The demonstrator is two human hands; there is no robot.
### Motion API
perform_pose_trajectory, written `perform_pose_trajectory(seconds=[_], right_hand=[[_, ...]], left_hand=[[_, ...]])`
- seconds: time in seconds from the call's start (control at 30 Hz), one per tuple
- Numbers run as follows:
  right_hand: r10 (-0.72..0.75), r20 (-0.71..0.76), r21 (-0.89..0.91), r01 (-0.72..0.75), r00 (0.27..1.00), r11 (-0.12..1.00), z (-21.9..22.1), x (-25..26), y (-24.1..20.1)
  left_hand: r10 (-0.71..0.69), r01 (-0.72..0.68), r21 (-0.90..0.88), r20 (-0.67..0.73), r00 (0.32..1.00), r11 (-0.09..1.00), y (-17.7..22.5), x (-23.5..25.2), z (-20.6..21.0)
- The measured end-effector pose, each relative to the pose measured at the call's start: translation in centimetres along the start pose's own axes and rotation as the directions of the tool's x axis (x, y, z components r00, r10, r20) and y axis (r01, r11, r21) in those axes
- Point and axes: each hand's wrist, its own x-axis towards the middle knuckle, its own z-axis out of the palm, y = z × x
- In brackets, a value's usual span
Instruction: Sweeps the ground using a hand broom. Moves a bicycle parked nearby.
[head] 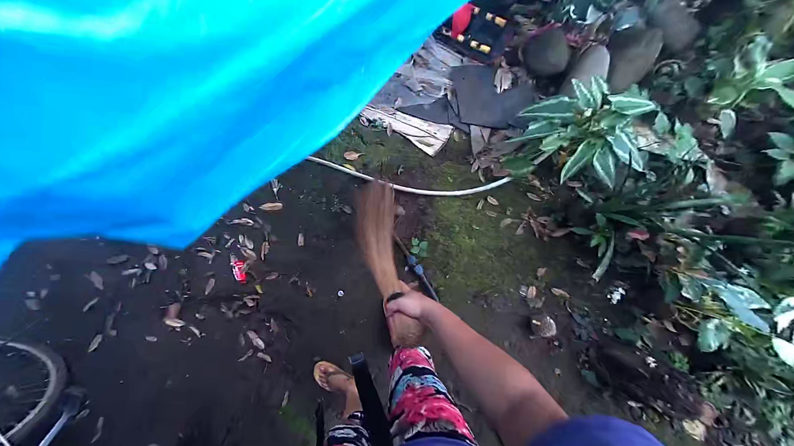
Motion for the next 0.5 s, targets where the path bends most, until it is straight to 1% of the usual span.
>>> perform_pose_trajectory(seconds=[0.03, 0.07, 0.13, 0.17, 0.23, 0.3, 0.37, 0.43, 0.47, 0.5], right_hand=[[-0.013, 0.065, -0.042, 0.016, 0.998, 0.999, 2.4, 1.4, -0.7], [-0.029, 0.135, -0.102, 0.043, 0.99, 0.994, 4.3, 1.7, -1.6], [-0.045, 0.229, -0.21, 0.094, 0.973, 0.973, 7.1, -0.1, -2.9], [-0.067, 0.231, -0.227, 0.12, 0.971, 0.966, 7.9, -1.3, -2.7], [-0.109, 0.203, -0.204, 0.151, 0.973, 0.967, 8.6, -3.9, -0.2], [-0.124, 0.137, -0.129, 0.141, 0.983, 0.981, 9.0, -6.7, 3.8], [-0.118, 0.052, 0.009, 0.117, 0.992, 0.993, 10.3, -10.2, 5.8], [-0.01, -0.071, 0.253, 0.028, 0.997, 0.967, 13.7, -13.5, 5.3], [0.055, -0.105, 0.37, -0.013, 0.993, 0.929, 16.2, -13.9, 4.5], [0.103, -0.105, 0.459, -0.044, 0.989, 0.888, 18.8, -13.5, 3.5]], left_hand=[[0.032, -0.032, 0.027, 0.012, 0.999, 0.999, -0.8, 0.2, -0.3], [0.074, -0.074, 0.049, 0.008, 0.997, 0.996, -1.2, 0.2, -0.6], [0.138, -0.136, 0.051, -0.028, 0.99, 0.989, -1.5, -0.8, -1.7], [0.139, -0.138, 0.011, -0.064, 0.988, 0.99, -1.7, -1.6, -2.5], [0.093, -0.107, -0.102, -0.132, 0.987, 0.989, -3.8, -2.2, -4.2], [0.032, -0.075, -0.203, -0.209, 0.977, 0.976, -7.5, -3.2, -5.5], [-0.033, -0.033, -0.24, -0.266, 0.963, 0.97, -11.7, -4.3, -6.4], [-0.091, 0.026, -0.23, -0.278, 0.956, 0.973, -15.7, -5.5, -6.3], [-0.114, 0.049, -0.236, -0.271, 0.956, 0.971, -17.4, -6.1, -6.0], [-0.129, 0.061, -0.254, -0.261, 0.957, 0.965, -18.8, -6.7, -5.6]])
